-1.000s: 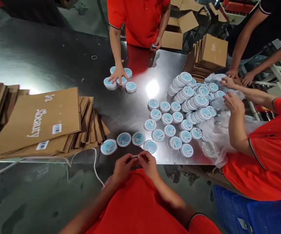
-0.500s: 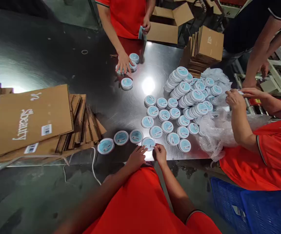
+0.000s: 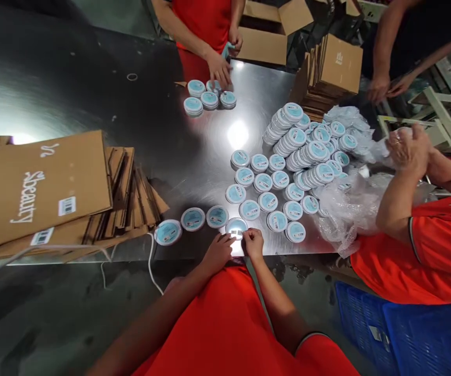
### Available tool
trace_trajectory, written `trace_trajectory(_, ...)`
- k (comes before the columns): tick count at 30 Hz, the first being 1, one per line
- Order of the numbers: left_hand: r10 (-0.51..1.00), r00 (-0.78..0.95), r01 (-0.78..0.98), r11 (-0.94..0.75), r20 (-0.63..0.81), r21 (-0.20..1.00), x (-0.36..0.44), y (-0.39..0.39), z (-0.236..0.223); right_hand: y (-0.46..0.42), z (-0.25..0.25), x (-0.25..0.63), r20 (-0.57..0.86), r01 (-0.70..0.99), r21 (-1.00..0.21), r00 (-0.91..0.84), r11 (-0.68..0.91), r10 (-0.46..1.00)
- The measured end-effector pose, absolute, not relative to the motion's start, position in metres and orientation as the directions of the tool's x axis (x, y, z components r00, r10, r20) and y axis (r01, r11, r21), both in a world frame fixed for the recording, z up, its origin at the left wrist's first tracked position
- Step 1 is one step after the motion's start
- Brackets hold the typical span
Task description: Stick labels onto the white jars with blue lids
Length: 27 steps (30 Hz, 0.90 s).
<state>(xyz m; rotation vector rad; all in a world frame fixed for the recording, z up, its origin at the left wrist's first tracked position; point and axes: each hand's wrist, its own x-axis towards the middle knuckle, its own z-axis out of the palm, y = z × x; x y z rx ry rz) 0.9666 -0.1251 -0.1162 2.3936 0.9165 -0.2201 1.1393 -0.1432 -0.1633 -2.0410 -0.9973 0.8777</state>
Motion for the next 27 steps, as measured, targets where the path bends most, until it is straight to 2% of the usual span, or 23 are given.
trace_trajectory(12,0.569,0.73,0.681,-0.57,-0.378,0.459,0.969,-0.124,-0.11,-0.141,-0.152,1.128,-0.212,0.485,-0.747,0.476,-0.456,0.853)
trace_trajectory(17,0.567,0.714,0.698,-0.533,-0.411,0.478,0.968,-0.125,-0.11,-0.136,-0.149,1.131,-0.269,0.551,-0.658,0.463,-0.512,0.844)
trace_trajectory(19,0.568,0.706,0.704,-0.497,-0.423,0.508,0.968,-0.125,-0.11,-0.131,-0.15,1.133,-0.335,0.5,-0.649,0.488,-0.573,0.806)
trace_trajectory(24,0.592,0.689,0.699,-0.394,-0.417,0.596,0.969,-0.123,-0.108,-0.125,-0.153,1.141,-0.529,0.19,-0.722,0.469,-0.665,0.708)
trace_trajectory(27,0.643,0.667,0.675,-0.306,-0.376,0.672,0.967,-0.12,-0.103,-0.131,-0.149,1.15,-0.528,0.173,-0.754,0.414,-0.634,0.741)
